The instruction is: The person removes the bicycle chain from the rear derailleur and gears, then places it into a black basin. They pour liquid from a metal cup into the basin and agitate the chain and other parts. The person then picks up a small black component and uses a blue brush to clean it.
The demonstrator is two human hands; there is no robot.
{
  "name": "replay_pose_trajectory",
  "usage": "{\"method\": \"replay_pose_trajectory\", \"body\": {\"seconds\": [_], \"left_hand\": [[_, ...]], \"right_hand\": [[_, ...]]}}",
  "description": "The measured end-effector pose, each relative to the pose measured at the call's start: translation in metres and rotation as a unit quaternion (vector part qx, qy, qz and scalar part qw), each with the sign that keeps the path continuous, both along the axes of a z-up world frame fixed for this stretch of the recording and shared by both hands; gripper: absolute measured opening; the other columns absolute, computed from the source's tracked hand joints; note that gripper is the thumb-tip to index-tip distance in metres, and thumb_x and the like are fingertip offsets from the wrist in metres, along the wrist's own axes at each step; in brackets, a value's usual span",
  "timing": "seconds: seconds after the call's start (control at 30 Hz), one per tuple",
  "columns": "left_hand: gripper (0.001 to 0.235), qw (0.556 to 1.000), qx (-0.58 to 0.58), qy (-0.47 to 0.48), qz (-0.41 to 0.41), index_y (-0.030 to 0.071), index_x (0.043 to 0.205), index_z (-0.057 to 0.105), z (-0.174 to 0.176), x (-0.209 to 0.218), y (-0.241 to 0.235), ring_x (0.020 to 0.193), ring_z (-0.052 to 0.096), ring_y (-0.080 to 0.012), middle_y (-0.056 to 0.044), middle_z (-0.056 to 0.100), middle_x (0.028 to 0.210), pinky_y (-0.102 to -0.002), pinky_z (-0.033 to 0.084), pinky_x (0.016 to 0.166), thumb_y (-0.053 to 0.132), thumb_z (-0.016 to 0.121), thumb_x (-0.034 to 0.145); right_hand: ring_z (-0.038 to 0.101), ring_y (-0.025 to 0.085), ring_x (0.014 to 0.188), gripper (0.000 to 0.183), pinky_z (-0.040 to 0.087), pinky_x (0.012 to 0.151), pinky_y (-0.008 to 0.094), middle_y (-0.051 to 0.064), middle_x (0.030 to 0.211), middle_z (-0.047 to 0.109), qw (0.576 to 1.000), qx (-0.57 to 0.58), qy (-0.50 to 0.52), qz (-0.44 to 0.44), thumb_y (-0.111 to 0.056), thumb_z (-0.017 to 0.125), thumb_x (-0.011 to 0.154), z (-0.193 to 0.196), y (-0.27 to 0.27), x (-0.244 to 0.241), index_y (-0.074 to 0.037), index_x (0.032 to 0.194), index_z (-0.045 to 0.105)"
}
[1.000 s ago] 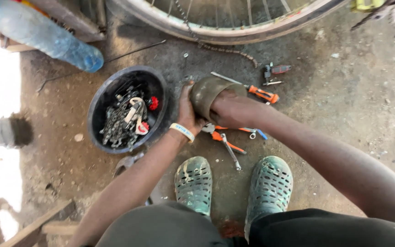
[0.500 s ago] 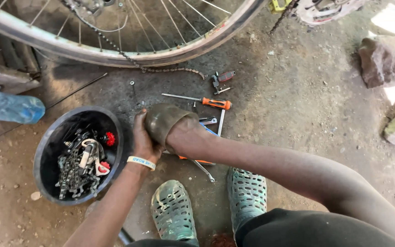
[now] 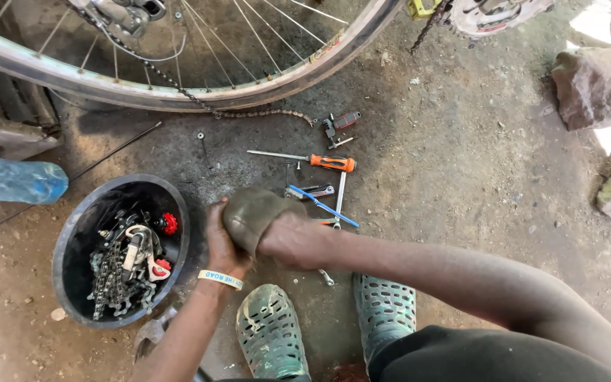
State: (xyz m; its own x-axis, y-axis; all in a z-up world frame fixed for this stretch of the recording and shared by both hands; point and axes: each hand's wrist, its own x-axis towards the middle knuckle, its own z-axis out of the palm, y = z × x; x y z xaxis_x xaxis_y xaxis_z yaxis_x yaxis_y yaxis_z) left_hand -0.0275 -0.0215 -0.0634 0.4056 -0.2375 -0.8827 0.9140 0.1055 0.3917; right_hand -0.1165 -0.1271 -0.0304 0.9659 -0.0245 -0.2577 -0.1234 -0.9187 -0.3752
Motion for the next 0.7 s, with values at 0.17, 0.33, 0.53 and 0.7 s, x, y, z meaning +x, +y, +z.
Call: {"method": "replay_pose_trajectory", "body": {"seconds": [0.17, 0.33, 0.53, 0.7], "left_hand": [[0.042, 1.0, -0.006, 0.015, 0.019, 0.013, 0.1, 0.07, -0.033, 0.005, 0.019, 0.095, 0.073, -0.0299, -0.016, 0.075, 0.102, -0.042, 0.059, 0.087, 0.042, 0.08, 0.072], [0.05, 0.999, -0.012, 0.022, 0.036, 0.011, 0.104, 0.07, -0.017, 0.005, 0.015, 0.097, 0.073, -0.0308, -0.016, 0.075, 0.105, -0.044, 0.058, 0.089, 0.046, 0.08, 0.07], [0.035, 0.996, 0.0, -0.081, 0.027, 0.02, 0.099, 0.067, -0.022, 0.007, 0.012, 0.092, 0.069, -0.0228, -0.006, 0.068, 0.099, -0.037, 0.058, 0.085, 0.041, 0.08, 0.073], [0.032, 0.996, -0.005, -0.085, 0.011, 0.02, 0.094, 0.064, -0.018, 0.003, 0.011, 0.091, 0.068, -0.0234, -0.006, 0.067, 0.097, -0.038, 0.059, 0.083, 0.039, 0.08, 0.074]], "right_hand": [[0.067, 0.042, 0.102, 0.027, 0.054, 0.093, 0.055, 0.02, 0.097, 0.069, 0.999, -0.008, -0.029, 0.017, -0.019, 0.06, 0.08, 0.0, 0.008, 0.009, -0.007, 0.101, 0.073], [0.067, 0.042, 0.1, 0.026, 0.054, 0.092, 0.055, 0.02, 0.095, 0.069, 0.998, -0.016, -0.055, 0.024, -0.018, 0.061, 0.08, 0.0, 0.016, 0.008, -0.007, 0.1, 0.073], [0.067, 0.041, 0.098, 0.025, 0.054, 0.092, 0.054, 0.019, 0.093, 0.069, 0.995, -0.027, -0.089, 0.035, -0.016, 0.061, 0.078, -0.001, 0.028, 0.003, -0.007, 0.099, 0.073], [0.068, 0.041, 0.096, 0.024, 0.054, 0.091, 0.054, 0.018, 0.091, 0.069, 0.991, -0.036, -0.123, 0.045, -0.015, 0.062, 0.077, -0.003, 0.038, -0.004, -0.007, 0.097, 0.074]]}}
